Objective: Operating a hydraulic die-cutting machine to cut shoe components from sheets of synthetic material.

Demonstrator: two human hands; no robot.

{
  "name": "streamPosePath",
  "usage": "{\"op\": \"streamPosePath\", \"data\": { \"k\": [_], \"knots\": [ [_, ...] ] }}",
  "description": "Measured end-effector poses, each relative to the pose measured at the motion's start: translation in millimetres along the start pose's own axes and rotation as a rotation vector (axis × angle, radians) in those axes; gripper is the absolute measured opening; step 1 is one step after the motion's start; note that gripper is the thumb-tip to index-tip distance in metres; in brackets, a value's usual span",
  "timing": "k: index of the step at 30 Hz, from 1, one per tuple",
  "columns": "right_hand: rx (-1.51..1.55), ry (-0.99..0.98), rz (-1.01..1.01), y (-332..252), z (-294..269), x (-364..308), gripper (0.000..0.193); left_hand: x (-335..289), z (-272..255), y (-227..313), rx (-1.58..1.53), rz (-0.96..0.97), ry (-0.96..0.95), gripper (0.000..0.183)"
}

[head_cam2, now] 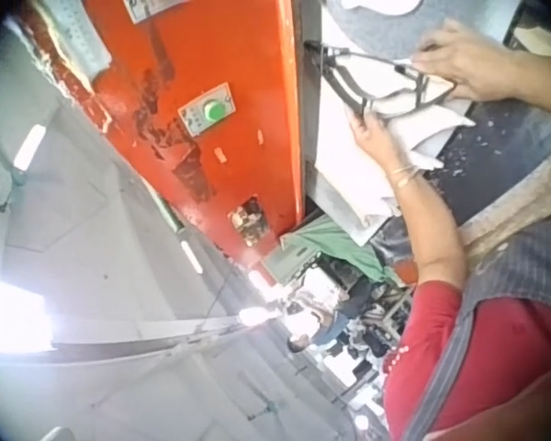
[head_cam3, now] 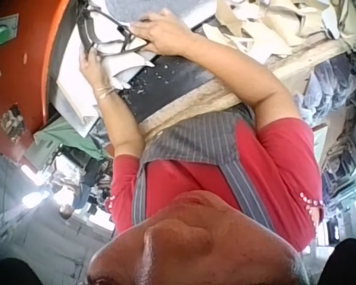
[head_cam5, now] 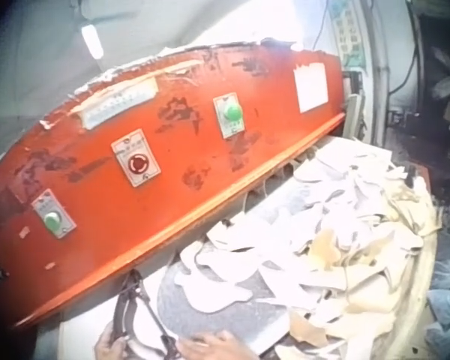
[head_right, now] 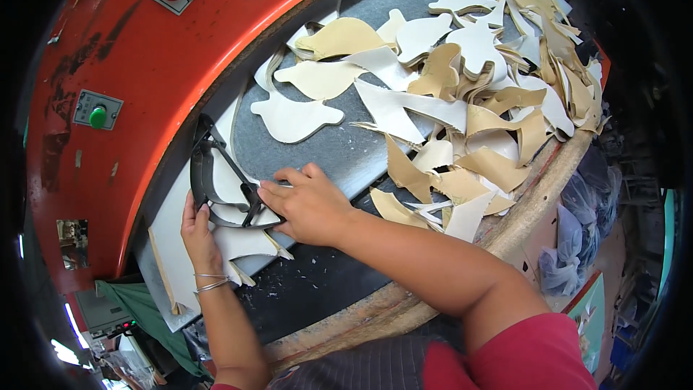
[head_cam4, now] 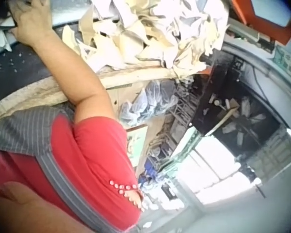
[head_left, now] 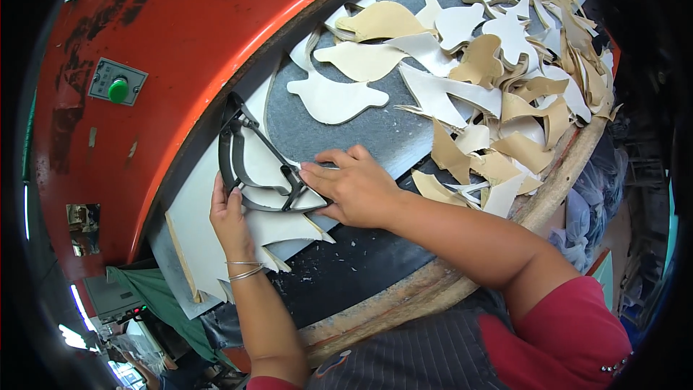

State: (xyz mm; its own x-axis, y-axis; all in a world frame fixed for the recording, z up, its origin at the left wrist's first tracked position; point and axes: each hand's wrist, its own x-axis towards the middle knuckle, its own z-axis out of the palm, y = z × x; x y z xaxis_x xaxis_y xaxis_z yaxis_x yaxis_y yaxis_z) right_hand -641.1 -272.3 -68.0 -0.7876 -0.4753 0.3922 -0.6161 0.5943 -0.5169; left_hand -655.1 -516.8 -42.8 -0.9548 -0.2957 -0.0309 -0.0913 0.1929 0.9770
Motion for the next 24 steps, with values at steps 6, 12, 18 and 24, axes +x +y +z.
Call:
{"op": "streamPosePath", "data": {
  "k": [6, 12, 18, 24],
  "knots": [
    [0.004, 0.014, 0.012, -2, 2, 0, 0.06, 3, -2, 3, 0.012, -0.015, -0.048, 0.049],
    [0.013, 0.023, 0.016, -2, 0, 0, 0.059, 1, 3, 7, 0.05, -0.05, -0.034, 0.049],
    [0.023, 0.007, 0.011, -2, 2, 0, 0.059, 1, 3, 2, 0.04, -0.02, -0.018, 0.047],
    [0.026, -0.046, 0.022, -3, -4, 3, 0.063, 5, -4, -10, 0.011, 0.02, -0.012, 0.048]
  ]
}}
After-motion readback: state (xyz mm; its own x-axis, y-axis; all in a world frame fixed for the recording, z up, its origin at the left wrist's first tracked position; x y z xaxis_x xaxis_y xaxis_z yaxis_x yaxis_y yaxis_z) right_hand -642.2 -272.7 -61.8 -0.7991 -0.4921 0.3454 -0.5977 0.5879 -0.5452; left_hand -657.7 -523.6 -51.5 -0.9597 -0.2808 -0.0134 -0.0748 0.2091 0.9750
